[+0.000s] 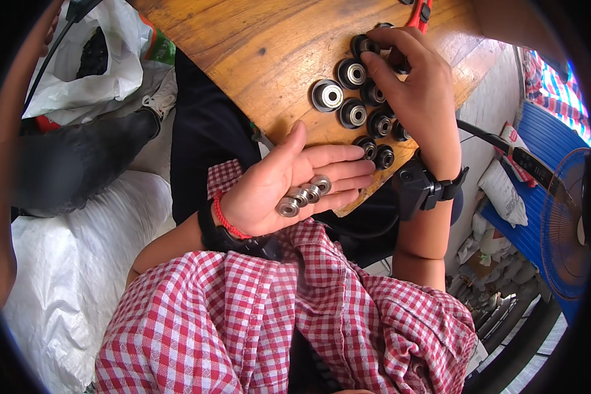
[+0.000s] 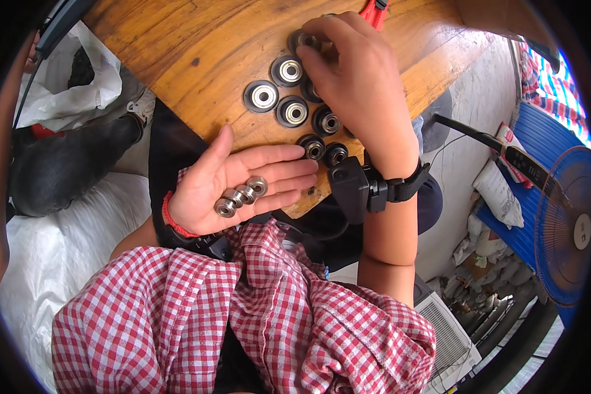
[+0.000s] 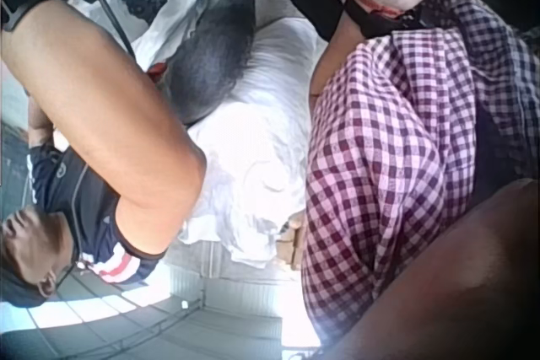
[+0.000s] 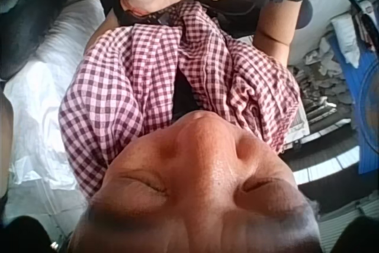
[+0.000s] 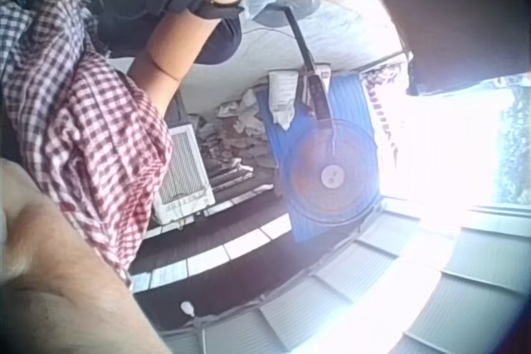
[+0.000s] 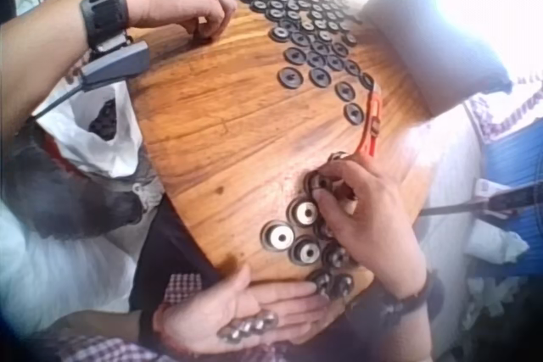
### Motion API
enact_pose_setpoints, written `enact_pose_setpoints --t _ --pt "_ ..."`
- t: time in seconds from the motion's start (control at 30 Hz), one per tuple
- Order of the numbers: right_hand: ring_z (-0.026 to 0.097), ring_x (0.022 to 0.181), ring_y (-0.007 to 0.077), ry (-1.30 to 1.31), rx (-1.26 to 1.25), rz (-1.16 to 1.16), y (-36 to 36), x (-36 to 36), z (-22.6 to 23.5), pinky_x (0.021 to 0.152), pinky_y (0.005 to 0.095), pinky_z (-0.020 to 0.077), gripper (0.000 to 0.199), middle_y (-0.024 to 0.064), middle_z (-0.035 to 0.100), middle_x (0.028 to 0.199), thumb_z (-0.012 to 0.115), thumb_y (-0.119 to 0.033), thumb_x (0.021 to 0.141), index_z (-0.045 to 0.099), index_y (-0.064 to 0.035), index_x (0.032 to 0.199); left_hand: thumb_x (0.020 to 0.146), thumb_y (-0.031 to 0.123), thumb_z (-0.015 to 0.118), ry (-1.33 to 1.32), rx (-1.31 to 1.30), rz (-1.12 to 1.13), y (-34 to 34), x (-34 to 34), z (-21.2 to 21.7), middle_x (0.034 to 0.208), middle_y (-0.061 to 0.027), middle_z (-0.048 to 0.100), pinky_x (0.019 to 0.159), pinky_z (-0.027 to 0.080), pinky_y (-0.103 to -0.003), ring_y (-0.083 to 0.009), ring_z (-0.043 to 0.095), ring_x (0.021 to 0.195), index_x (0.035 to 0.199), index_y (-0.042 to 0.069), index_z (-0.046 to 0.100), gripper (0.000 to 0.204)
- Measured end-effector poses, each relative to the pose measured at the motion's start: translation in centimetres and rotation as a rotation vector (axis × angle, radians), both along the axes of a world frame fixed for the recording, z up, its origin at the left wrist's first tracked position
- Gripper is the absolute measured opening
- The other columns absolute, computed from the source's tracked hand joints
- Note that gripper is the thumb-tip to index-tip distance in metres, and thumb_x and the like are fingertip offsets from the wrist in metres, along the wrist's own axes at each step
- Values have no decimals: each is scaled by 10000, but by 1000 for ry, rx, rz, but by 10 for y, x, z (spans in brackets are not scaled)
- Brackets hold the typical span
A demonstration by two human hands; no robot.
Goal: Assembling metal bearings into circular black grommets on a wooden board and using a mallet to secure them.
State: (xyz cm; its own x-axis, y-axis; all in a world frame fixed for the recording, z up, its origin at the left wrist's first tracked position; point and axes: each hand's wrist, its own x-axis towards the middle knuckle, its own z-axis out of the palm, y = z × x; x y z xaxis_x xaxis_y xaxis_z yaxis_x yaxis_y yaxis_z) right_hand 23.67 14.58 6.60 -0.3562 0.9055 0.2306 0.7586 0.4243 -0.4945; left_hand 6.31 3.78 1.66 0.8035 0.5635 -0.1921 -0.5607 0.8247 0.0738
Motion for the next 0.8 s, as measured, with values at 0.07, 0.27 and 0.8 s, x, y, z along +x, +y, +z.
enact_pose_setpoints --t 0.07,0.27,0.8 --pt "604 727 298 -29 38 12 3 -3 -9 656 373 481 170 128 593 816 664 -89 766 644 -18 918 934 620 91 0 1 10 0 0 -1 1452 -236 292 1132 222 -420 -332 287 1361 1421 -41 230 833" --pt "588 812 314 -53 61 30 16 -12 -24 699 394 476 211 138 598 887 671 -102 765 650 -29 962 974 546 178 10 -116 143 11 1 -5 1399 -243 367 1104 290 -434 -323 372 1308 1367 -67 325 743" --pt "581 944 216 1892 -1392 -426 -118 -152 19 818 360 470 360 118 604 1007 419 -329 980 550 -10 1082 810 145 617 961 1305 1060 -25 -28 60 1070 -158 601 1050 328 -470 -300 544 1115 935 31 642 171"
